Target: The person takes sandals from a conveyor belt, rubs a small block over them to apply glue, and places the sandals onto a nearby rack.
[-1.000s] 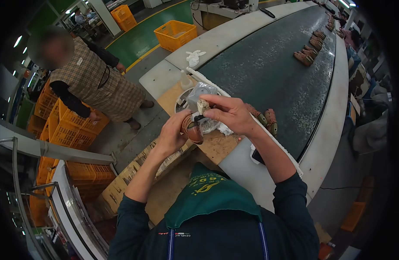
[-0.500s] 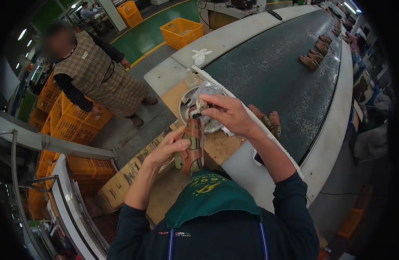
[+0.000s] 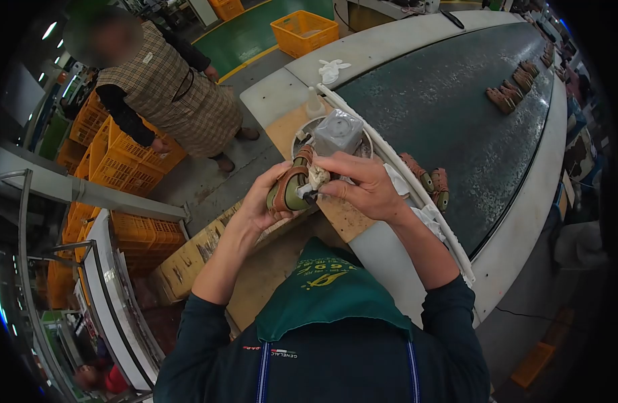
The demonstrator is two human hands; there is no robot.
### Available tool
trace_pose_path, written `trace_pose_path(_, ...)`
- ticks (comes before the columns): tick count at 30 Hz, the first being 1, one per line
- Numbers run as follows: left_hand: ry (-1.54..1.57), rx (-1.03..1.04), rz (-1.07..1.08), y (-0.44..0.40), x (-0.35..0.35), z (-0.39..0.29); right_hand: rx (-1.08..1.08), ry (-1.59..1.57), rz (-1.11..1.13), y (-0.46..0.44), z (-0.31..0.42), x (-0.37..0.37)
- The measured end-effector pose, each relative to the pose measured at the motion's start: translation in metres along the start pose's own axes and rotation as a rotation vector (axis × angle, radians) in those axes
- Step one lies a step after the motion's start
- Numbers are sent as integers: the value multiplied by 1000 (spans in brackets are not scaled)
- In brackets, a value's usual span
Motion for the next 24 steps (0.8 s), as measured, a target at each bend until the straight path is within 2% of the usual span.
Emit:
trace_pose_path(1, -3, 6, -6, 0, -3, 0, -6, -6, 4, 3, -1, -1)
trace_pose_path(3, 88, -54, -147, 1, -5, -5, 66, -94, 23, 10, -5, -3)
trace_pose_path(7, 135, 48, -94, 4, 19, -12, 109, 21, -79, 17, -26, -12)
trace_pose_path(9, -14, 289, -317, 8, 32, -14, 250, -122, -381, 23, -43, -13)
trace_pose_path(10, -165, 264, -154, 14, 25, -15, 272, -133, -413, 23, -47, -15)
trace_pose_path(11, -175, 278, -145, 14, 32, -22, 254, -127, -410, 18, -44, -19)
trace_pose_path(13, -542, 342, -131, 20, 50, -28, 272, -263, -454, 13, -36, -20)
trace_pose_path(17, -675, 314, -174, 20, 53, -27, 219, -242, -490, -12, -22, -27)
trace_pose_path(19, -691, 310, -166, 19, 54, -23, 167, -170, -417, -27, -23, -34)
trace_pose_path(24, -698, 307, -156, 21, 64, -15, 195, -162, -299, -42, -30, -39)
Point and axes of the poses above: each hand's wrist, its own y-axis away from the middle knuckle, its own x-axis out of the palm, z = x × y, the point moved 1 cm from there along -y, towards the middle knuckle
